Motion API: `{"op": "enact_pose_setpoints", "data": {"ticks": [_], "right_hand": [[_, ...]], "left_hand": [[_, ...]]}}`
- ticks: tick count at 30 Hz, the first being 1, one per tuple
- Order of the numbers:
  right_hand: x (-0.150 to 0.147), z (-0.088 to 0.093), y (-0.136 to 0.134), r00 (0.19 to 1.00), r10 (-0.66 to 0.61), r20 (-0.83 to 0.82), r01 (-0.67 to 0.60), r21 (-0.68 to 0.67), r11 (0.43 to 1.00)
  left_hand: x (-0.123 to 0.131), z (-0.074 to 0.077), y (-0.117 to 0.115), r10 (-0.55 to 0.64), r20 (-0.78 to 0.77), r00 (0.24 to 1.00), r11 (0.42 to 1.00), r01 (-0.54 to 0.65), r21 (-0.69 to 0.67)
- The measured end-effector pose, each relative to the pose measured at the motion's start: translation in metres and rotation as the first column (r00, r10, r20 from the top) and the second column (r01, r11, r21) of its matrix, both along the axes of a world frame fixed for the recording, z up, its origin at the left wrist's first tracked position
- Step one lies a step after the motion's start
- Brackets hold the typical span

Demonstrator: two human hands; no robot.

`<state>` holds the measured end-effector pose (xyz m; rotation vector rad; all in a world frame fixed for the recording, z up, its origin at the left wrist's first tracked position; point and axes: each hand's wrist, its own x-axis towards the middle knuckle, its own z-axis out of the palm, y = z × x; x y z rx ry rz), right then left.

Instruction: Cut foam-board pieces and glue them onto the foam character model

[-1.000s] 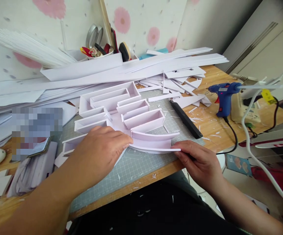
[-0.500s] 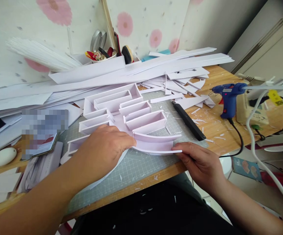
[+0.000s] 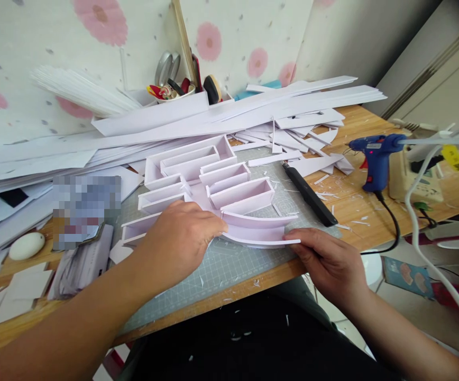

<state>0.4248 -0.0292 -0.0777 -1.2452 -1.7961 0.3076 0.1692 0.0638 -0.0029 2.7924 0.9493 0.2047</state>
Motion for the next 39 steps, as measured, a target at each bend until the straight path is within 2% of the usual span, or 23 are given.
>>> {"op": "enact_pose_setpoints", "data": {"ticks": [25, 33, 39], "right_hand": [[0.0011, -0.0037, -0.0005, 1.0, 0.029, -0.002, -0.029, -0.021, 0.999], [0.0029, -0.0075, -0.0029, 1.0, 0.007, 0.027, -0.007, 0.005, 1.0], [0.0023, -0.0083, -0.0023, 0.999, 0.002, 0.035, -0.003, 0.029, 1.0]], "left_hand": [[-0.0016, -0.003, 0.0022, -0.001, -0.029, 1.0, 1.0, 0.002, 0.015], [0.0001, 0.0027, 0.0044, 0.013, -0.042, 0.999, 0.995, -0.017, -0.099], [-0.001, 0.0047, 0.0053, 0.012, -0.074, 0.997, 0.991, -0.022, -0.131]]}}
